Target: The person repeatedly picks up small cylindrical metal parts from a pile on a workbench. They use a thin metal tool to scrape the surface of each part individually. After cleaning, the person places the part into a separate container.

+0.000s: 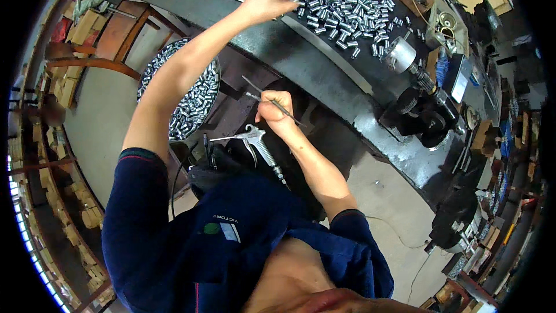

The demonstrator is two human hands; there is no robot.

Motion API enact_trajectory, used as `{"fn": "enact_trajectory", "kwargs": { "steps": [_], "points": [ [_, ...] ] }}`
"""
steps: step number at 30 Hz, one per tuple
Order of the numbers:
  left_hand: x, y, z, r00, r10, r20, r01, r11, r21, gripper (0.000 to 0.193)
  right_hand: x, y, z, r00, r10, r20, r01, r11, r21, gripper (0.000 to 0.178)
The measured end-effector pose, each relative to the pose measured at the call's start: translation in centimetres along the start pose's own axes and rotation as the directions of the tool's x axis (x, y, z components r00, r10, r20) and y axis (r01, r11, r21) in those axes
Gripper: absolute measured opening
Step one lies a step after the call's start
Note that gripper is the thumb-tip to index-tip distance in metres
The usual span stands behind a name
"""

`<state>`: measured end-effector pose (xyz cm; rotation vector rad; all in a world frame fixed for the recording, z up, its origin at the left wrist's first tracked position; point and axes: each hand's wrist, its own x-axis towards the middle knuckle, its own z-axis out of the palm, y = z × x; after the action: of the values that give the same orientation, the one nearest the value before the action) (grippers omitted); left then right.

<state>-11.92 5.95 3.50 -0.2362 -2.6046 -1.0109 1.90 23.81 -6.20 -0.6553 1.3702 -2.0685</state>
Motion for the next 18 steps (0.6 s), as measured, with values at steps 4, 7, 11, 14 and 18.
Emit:
{"fn": "enact_trajectory", "kwargs": {
  "steps": [4,7,11,14,18],
  "points": [
    [3.2,5.3,-1.9,0.982,-0.188,-0.012,0.156,0.845,-0.511,0.027,0.3,0.8,-0.4,0.997,0.022,-0.069,-0.023,1.0,-0.011,0.02],
    [0.3,3.8,-3.7,0.991,-0.057,0.123,0.101,0.915,-0.391,0.027,0.2,0.1,-0.9,0.995,-0.044,-0.091,0.045,0.999,-0.001,0.022],
    [-9.0,-2.3,-6.3,0.957,-0.165,0.239,0.162,0.986,0.032,0.03,0.2,0.0,-0.5,0.993,-0.039,-0.109,0.039,0.999,0.001,0.027],
    [-17.2,-8.7,-7.5,0.867,-0.448,0.216,0.452,0.891,0.032,0.028,0.3,0.7,-0.4,0.996,-0.029,-0.087,0.032,0.999,0.029,0.029],
    [-25.1,-13.9,-4.8,0.715,-0.66,0.23,0.672,0.74,0.034,0.028,0.3,0.9,-0.2,0.997,0.001,-0.079,-0.003,1.0,-0.021,0.029]
  ]
}}
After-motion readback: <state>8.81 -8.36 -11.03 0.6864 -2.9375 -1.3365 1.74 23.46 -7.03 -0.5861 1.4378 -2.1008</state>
